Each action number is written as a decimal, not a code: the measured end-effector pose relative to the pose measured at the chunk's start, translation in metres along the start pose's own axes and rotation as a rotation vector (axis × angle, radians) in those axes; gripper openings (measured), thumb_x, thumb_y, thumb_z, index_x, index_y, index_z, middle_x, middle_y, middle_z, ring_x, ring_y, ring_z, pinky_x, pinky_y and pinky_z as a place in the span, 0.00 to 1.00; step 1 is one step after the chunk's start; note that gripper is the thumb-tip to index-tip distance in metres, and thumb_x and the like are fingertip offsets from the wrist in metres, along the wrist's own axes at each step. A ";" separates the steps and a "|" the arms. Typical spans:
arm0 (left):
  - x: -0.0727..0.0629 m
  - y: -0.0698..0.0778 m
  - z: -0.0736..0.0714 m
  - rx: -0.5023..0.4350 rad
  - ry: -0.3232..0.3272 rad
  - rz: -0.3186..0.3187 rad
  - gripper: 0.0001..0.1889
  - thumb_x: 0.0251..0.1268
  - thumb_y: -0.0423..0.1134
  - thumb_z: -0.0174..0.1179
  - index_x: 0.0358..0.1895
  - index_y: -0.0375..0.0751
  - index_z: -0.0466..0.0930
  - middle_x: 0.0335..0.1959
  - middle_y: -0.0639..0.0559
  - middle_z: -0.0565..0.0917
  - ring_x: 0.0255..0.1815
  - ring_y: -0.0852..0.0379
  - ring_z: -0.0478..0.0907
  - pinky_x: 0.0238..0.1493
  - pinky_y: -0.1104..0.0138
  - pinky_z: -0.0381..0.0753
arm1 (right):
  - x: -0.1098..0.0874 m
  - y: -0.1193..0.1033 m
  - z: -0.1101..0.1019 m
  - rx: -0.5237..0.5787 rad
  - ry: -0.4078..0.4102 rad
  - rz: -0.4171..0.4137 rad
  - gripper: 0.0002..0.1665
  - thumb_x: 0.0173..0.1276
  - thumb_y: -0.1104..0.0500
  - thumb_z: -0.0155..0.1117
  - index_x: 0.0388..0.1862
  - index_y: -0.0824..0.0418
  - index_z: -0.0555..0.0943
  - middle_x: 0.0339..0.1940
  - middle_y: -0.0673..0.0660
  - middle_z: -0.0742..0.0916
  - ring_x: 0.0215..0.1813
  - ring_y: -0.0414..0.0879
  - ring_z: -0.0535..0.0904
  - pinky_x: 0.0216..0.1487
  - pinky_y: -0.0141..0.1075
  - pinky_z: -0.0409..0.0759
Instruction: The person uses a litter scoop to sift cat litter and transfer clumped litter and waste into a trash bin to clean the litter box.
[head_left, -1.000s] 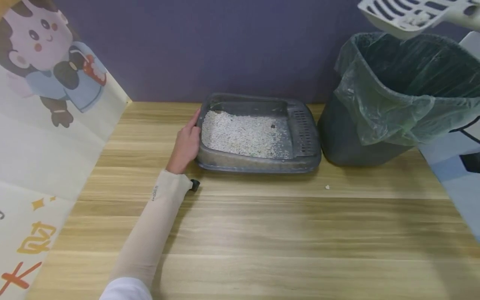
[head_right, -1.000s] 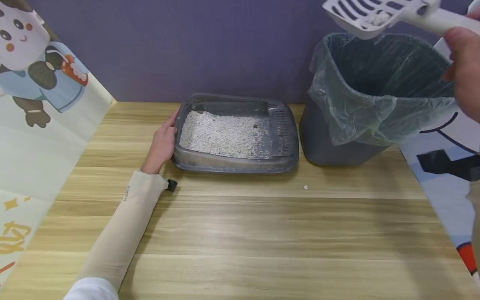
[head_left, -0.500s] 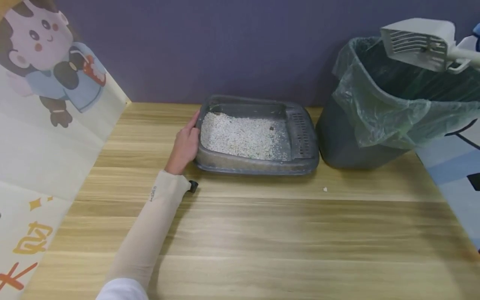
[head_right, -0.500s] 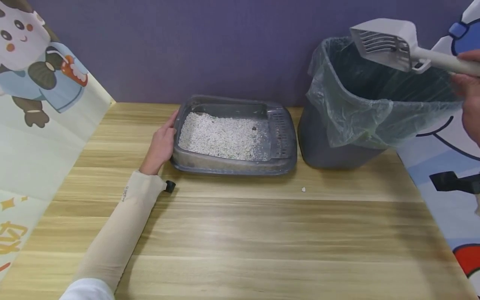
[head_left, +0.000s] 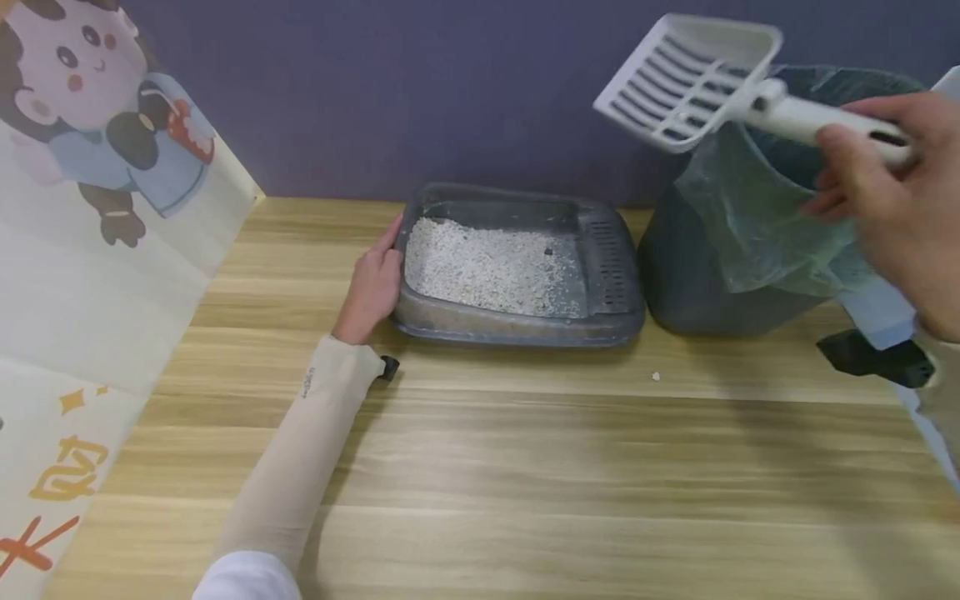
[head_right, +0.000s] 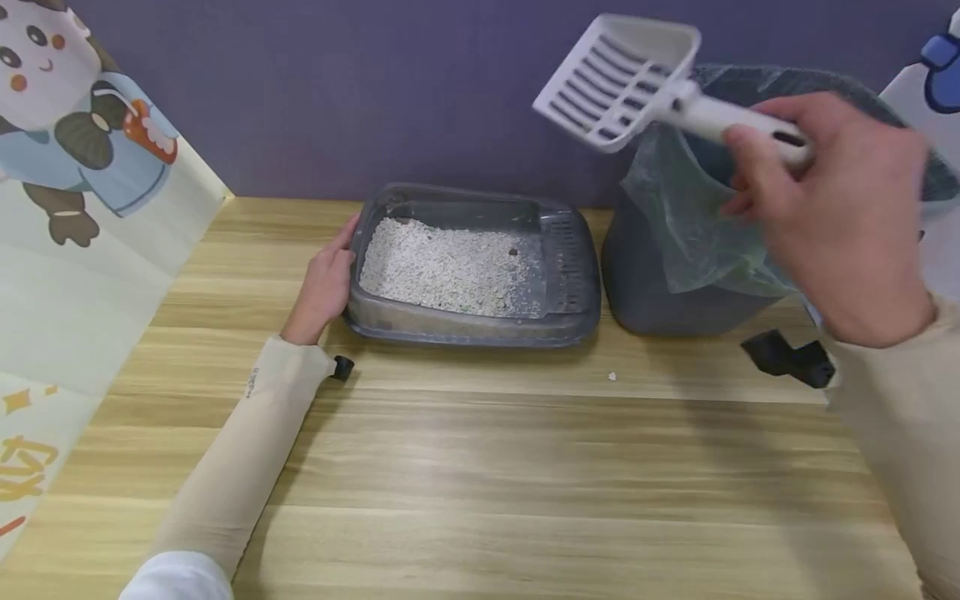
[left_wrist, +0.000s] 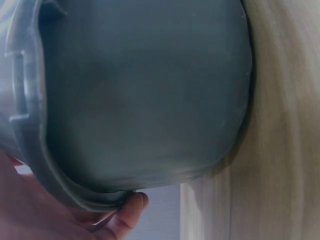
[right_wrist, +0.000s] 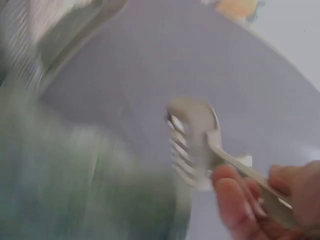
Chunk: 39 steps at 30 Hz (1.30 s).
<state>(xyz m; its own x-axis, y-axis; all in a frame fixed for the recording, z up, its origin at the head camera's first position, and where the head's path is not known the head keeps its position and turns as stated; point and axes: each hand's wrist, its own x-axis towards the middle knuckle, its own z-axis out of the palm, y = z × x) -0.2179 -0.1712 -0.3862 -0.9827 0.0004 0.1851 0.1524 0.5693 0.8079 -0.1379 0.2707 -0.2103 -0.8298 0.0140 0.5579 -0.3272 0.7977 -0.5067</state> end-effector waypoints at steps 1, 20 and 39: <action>0.000 0.000 0.000 -0.003 0.000 -0.004 0.25 0.73 0.46 0.34 0.69 0.79 0.50 0.49 0.42 0.78 0.12 0.58 0.56 0.22 0.59 0.68 | -0.001 -0.012 0.007 -0.083 -0.065 -0.017 0.23 0.74 0.53 0.50 0.59 0.66 0.74 0.26 0.48 0.80 0.20 0.23 0.71 0.21 0.18 0.70; 0.001 0.003 0.000 0.003 -0.003 0.019 0.25 0.74 0.44 0.35 0.70 0.75 0.50 0.24 0.42 0.70 0.11 0.59 0.56 0.13 0.61 0.68 | 0.065 -0.028 0.168 -0.217 -0.871 -0.140 0.26 0.74 0.45 0.49 0.46 0.65 0.84 0.24 0.62 0.82 0.19 0.48 0.71 0.30 0.45 0.70; 0.002 0.003 -0.003 0.003 -0.027 0.020 0.25 0.74 0.43 0.35 0.70 0.73 0.49 0.24 0.45 0.71 0.10 0.60 0.56 0.11 0.64 0.65 | 0.071 0.006 0.241 -0.146 -1.112 -0.039 0.26 0.77 0.48 0.41 0.63 0.65 0.65 0.49 0.66 0.76 0.39 0.54 0.71 0.40 0.47 0.68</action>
<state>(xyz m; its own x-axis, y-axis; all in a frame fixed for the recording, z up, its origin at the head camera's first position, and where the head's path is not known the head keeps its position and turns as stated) -0.2190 -0.1724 -0.3819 -0.9819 0.0338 0.1861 0.1717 0.5716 0.8023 -0.3077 0.1314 -0.3325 -0.7862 -0.5004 -0.3625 -0.3664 0.8499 -0.3786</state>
